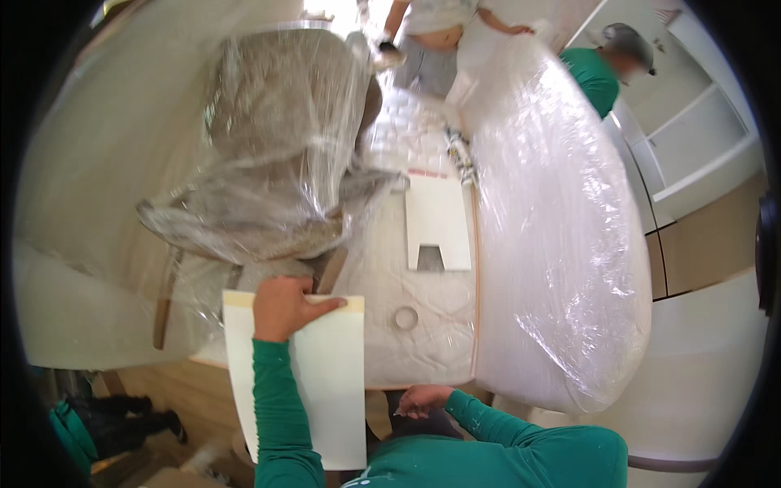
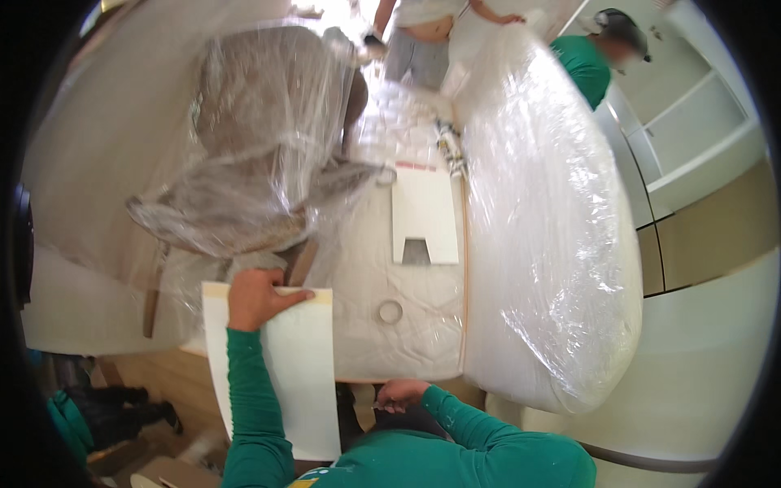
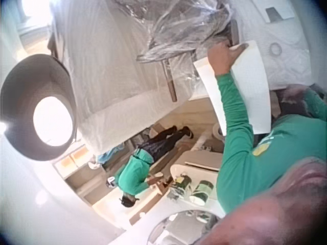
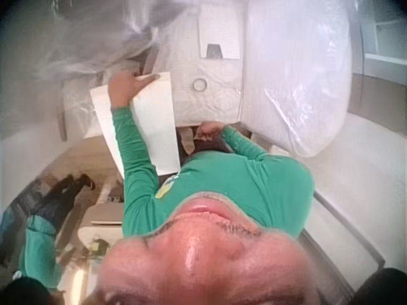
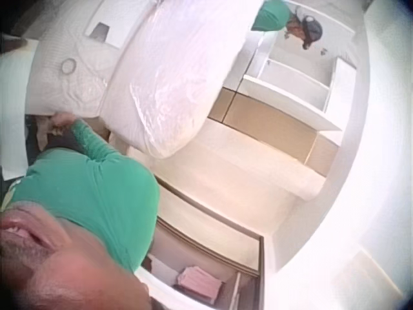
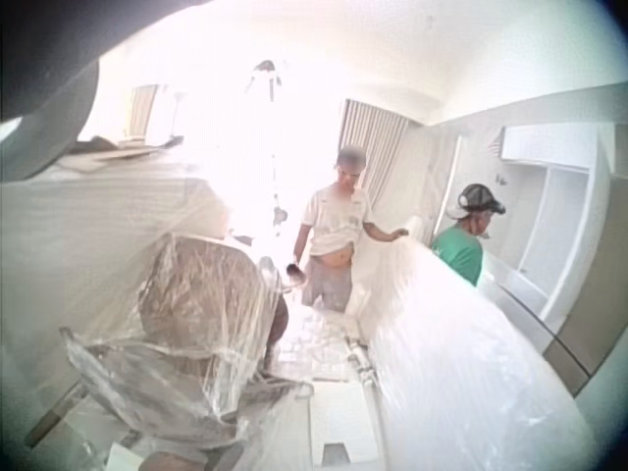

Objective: The person sands the edge of a white panel using a sanding block and then applies masking tape to the edge by hand.

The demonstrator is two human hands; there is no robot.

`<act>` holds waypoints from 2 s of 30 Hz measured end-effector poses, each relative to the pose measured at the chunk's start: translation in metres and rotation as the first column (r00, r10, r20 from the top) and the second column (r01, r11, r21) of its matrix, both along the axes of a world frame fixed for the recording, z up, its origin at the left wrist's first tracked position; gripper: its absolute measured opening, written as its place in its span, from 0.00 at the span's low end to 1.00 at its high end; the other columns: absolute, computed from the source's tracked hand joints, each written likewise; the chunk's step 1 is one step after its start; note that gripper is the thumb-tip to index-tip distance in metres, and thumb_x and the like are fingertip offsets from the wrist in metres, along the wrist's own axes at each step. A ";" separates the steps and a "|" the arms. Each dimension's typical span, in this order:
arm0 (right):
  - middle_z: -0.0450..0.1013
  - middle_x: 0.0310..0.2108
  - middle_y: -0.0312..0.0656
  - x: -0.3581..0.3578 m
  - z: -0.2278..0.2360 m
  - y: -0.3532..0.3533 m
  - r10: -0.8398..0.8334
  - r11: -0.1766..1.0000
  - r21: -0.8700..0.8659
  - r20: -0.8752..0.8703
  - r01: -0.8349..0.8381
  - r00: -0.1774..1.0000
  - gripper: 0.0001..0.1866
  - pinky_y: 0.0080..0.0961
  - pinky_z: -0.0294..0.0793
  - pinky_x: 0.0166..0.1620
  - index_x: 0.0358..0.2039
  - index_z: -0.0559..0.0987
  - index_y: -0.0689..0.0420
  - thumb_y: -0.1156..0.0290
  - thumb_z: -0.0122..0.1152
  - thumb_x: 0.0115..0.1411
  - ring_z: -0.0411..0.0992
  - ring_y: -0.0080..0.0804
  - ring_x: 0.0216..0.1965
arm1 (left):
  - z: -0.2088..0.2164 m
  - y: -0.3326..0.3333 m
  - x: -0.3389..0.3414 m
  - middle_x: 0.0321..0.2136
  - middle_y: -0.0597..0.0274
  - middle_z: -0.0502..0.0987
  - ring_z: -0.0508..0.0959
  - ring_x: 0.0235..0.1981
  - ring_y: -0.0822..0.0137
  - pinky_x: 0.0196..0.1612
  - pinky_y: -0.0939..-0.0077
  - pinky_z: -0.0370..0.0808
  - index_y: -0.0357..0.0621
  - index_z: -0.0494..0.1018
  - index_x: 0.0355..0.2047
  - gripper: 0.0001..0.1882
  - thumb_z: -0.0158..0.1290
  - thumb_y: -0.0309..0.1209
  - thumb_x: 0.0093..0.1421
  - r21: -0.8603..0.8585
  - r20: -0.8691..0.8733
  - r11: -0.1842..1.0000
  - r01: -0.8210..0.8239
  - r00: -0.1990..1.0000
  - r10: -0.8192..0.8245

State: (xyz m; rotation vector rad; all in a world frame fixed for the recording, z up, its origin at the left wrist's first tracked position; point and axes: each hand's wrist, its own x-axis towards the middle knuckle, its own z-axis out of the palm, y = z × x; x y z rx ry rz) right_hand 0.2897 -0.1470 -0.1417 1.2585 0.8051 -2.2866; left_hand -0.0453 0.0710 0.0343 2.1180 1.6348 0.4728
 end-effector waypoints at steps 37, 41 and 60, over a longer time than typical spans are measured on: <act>0.78 0.23 0.47 -0.196 0.162 0.164 -0.658 -0.404 0.912 -0.342 0.069 0.671 0.05 0.33 0.75 0.28 0.35 0.83 0.61 0.72 0.66 0.63 0.77 0.40 0.21 | 0.008 -0.028 -0.028 0.18 0.47 0.78 0.79 0.25 0.42 0.30 0.53 0.74 0.42 0.82 0.26 0.34 0.56 0.65 0.63 -0.011 -0.069 0.951 -0.308 0.949 0.306; 0.78 0.23 0.44 -0.197 0.160 0.167 -0.659 -0.447 0.892 -0.375 0.061 0.652 0.05 0.31 0.75 0.28 0.35 0.83 0.61 0.73 0.66 0.62 0.77 0.37 0.21 | 0.009 -0.031 -0.024 0.19 0.46 0.79 0.79 0.26 0.41 0.31 0.50 0.75 0.44 0.84 0.29 0.32 0.54 0.63 0.66 0.061 -0.049 0.960 -0.273 0.960 0.276; 0.76 0.21 0.43 -0.199 0.150 0.173 -0.584 -0.559 0.829 -0.377 -0.020 0.719 0.05 0.31 0.74 0.26 0.29 0.82 0.60 0.73 0.68 0.60 0.76 0.39 0.20 | 0.003 -0.025 -0.034 0.20 0.47 0.79 0.81 0.29 0.44 0.33 0.55 0.76 0.43 0.87 0.39 0.37 0.52 0.68 0.64 -0.054 -0.011 0.967 -0.250 0.968 0.250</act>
